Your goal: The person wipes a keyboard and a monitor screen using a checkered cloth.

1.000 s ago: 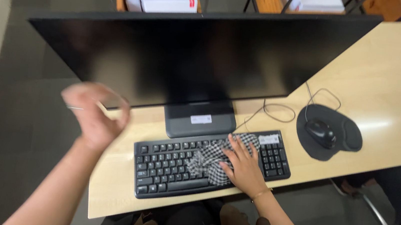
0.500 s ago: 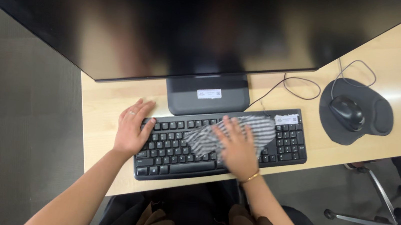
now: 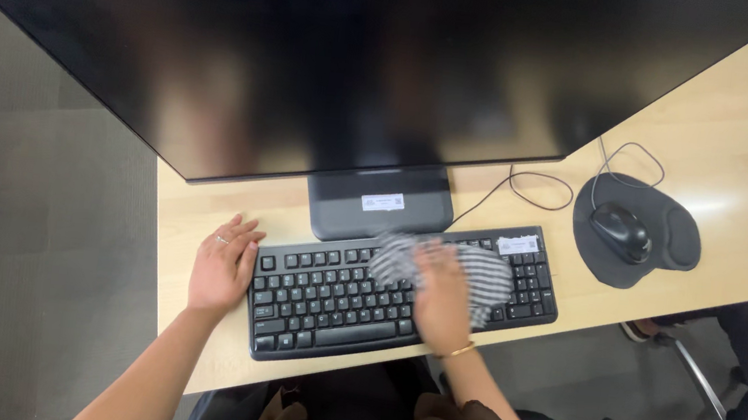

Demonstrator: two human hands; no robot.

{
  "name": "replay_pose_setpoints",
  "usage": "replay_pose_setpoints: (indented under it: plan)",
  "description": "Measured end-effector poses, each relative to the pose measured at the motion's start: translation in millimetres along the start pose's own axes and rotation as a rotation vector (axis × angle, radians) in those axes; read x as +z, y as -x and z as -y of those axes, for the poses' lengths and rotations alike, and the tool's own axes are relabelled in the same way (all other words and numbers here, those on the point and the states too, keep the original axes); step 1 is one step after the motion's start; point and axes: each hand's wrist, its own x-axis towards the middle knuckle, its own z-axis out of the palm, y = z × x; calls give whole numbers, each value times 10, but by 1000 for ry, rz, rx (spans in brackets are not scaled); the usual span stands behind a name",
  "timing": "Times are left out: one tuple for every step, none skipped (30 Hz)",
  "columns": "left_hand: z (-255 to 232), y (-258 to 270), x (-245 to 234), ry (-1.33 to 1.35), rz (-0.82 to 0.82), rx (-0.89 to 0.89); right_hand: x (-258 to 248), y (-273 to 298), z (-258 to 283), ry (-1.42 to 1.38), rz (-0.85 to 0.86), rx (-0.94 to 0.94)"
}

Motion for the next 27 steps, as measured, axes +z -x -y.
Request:
replay_pose_setpoints:
  plan:
    - [1,18,-5,-9,1,-1,-14,-13,137,-14,52,-37]
    - [4,25,-5,-16,3,0,-53,-26,264,-29,105,-75]
    - [3,25,-2,-22,5,1,-127,-43,357,-43,157,-112]
    - [1,24,0,-29,7,1,-223,-72,409,77,62,-108]
    - [-4,24,1,-36,9,-1,-319,-106,436,197,-34,-104]
    - [-9,25,2,-44,11,-3,-398,-132,448,317,-131,-100]
    - [-11,27,0,-51,14,-5,-461,-138,442,340,8,93]
    - [-9,28,-5,-55,19,-7,-504,-131,410,361,145,288]
    - [-11,29,-1,-58,23,-10,-520,-119,361,381,279,484]
    - [-12,31,0,-61,27,-13,-466,-106,346,388,167,357]
    - [-13,28,8,-67,24,-9,-380,-90,352,397,54,233]
    - [-12,26,13,-73,21,-4,-327,-73,337,405,-61,110]
    - [-10,30,13,-82,16,-2,-267,-66,358,316,35,82]
    - [-12,39,16,-81,23,-7,-174,-65,455,226,131,52]
    - [-11,37,19,-82,26,-11,-93,-97,564,136,224,21]
    - [-9,34,21,-82,30,-16,-31,-143,671,108,250,-45]
    - [-5,36,22,-79,29,-18,24,-183,781,79,277,-109]
    - [0,36,24,-77,29,-19,37,-213,838,51,304,-174]
    - [4,37,27,-74,29,-21,15,-223,844,70,286,-256]
    - [6,35,33,-83,40,-25,-9,-225,832,89,267,-338]
    - [10,28,36,-93,50,-29,-30,-231,801,108,248,-421]
    - [14,22,33,-103,61,-33,-102,-237,674,87,222,-372]
    - [12,27,24,-88,58,-43,-217,-242,470,66,197,-323]
    - [5,32,15,-73,55,-53,-339,-246,236,21,169,-205]
    - [-9,33,15,-55,53,-63,-478,-226,-21,-23,143,-84]
    - [-18,25,14,-59,51,-61,-577,-206,-245,120,39,18]
    - [-26,18,10,-64,47,-61,-618,-191,-418,262,-68,117]
